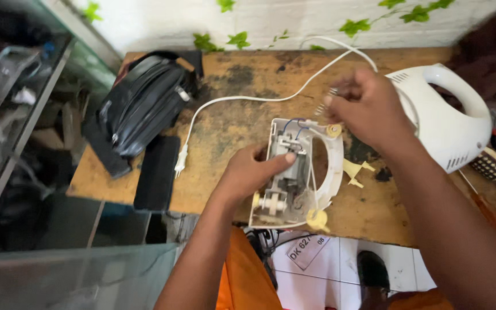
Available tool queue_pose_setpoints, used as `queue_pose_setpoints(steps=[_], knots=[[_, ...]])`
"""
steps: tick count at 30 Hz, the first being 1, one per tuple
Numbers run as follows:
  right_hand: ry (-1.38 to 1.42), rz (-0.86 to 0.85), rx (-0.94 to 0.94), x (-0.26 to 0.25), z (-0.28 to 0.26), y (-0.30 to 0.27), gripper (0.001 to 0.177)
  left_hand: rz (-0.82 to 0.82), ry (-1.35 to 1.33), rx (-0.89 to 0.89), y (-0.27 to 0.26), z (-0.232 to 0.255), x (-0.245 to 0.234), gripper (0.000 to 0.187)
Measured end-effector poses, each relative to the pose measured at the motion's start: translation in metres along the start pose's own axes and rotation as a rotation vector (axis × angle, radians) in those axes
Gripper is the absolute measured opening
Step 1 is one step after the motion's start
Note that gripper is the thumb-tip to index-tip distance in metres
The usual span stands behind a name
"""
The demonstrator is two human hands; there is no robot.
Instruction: The person disassembles a white handheld appliance, removing the motor and internal components from the plastic casing. They manipulate the internal wiring and yellow plastic parts, then separate the motor assembly from the main body.
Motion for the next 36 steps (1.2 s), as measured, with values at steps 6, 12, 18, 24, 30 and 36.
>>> queue_pose_setpoints(steps=[6,12,18,24,30,36], knots=[[0.087,-0.142,0.082,0.006,-0.001,0.018,0.033,0.012,-0.28,0.111,0.025,-0.036,0.004,0.067],[-0.014,-0.236,0.096,0.011,0.029,0.035,0.025,0.003,-0.398,0.15,0.029,-0.038,0.026,0.074],[-0.169,-0.209,-0.008,0.008,0.004,0.018,0.026,0.002,-0.477,0.179,0.032,-0.048,0.027,0.081],[0.204,-0.104,-0.04,0.003,0.011,0.014,0.026,-0.016,-0.489,0.182,0.033,-0.049,0.027,0.081],[0.188,-0.261,-0.109,0.006,-0.007,-0.001,0.025,-0.016,-0.501,0.182,0.027,-0.04,0.03,0.076],[-0.144,-0.236,-0.083,0.023,0.001,0.01,0.019,-0.011,-0.46,0.213,0.025,-0.032,0.026,0.072]])
Point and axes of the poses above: each hand's wrist, its own y-axis towards the middle knuckle, its own x-axis out of the palm, z = x × y, the point moved 2 cm from there along y, towards the middle knuckle, and after that the axes turned 1 degree about z, right-handed, at the moved point
